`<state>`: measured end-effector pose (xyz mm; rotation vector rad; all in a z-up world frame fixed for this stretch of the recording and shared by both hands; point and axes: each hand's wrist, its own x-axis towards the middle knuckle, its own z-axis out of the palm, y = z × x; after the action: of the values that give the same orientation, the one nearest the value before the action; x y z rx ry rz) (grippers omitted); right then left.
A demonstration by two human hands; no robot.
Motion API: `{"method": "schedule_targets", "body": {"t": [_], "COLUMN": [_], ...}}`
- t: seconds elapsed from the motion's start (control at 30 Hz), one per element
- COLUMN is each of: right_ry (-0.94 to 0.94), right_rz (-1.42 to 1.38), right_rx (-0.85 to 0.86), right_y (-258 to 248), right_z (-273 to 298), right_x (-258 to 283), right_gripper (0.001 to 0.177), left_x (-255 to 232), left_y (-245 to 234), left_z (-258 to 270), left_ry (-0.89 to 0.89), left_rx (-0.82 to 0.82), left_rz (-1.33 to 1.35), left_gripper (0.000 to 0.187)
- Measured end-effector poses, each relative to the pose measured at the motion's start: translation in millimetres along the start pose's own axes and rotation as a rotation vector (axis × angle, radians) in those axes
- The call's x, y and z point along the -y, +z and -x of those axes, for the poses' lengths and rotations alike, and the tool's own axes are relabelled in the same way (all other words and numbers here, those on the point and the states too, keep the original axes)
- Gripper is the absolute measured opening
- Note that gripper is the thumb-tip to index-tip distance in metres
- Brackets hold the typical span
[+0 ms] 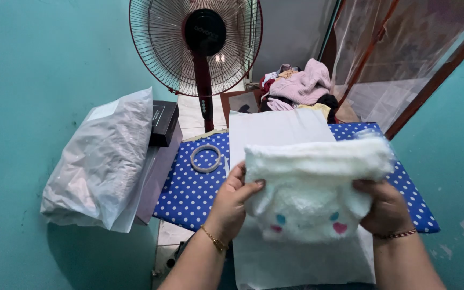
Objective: The person places a white plush toy on a sheet of wrapping paper, folds the paper around it, and rolls it into a cylindrical shape. They then use scissors to cut a piece of clear tape and secure the seam. Finally, they fold and tape the ends of the package to complete the wrapping.
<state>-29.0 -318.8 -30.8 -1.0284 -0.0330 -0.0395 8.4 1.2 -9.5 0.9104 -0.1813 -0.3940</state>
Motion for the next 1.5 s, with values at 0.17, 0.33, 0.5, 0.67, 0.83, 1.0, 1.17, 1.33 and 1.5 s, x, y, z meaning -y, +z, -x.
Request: {"method": "schedule_targets", "body": {"t": [0.17, 0.33, 0.5, 0.67, 0.83, 1.0, 1.17, 1.33, 1.5], "right_ry": [-0.234, -0.063, -0.015, -0.163, 0.093, 0.118, 0.08, 0.184, 0.214], "right_rz": [0.37, 0.42, 0.558, 0.533, 0.657, 0.617, 0.671, 0.581, 0.585], "right_rx": [0.222, 0.215, 0.152, 0.269, 0.012, -0.084, -0.042, -0.164, -0.168], "right_y": [-25.2, -40.9, -51.1, -55.2, -50.0, -31.5, -28.5, -35.2, -46.7], "right_z": [4.6, 26.7, 39.5, 33.0, 39.4, 41.2, 43.3, 43.9, 42.1], "right_x": [-3.6, -9.6, -19.7, -22.2, -25.7, -29.8, -32.3, -39.3, -44.2], "right_gripper": [0.045, 0.057, 0.068, 0.066, 0.026, 0.022, 0.031, 0.033, 0.035], "left_x": [14.1, 18.1, 18.1, 19.8, 37.6, 31.6, 20.9, 24.0, 31.8], "left_y": [-22.1, -38.2, -35.9, -48.3, -63.8, -45.4, -12.3, 4.9, 0.5], "left_z": [-10.6, 9.0, 27.0, 31.9, 1.7, -41.8, -68.1, -81.3, -89.2], "left_ry": [0.236, 0.282, 0.344, 0.238, 0.223, -0.069, -0.279, -0.364, -0.438], "left_rx": [0.156, 0.093, 0.18, 0.273, -0.127, -0.18, -0.052, -0.031, -0.031], "left_rz": [-0.125, -1.008, -1.058, -0.836, -0.545, -0.909, -1.252, -1.242, -1.029], "left_gripper": [0.037, 0.03, 0.049, 0.052, 0.054, 0.059, 0.058, 0.047, 0.051]}}
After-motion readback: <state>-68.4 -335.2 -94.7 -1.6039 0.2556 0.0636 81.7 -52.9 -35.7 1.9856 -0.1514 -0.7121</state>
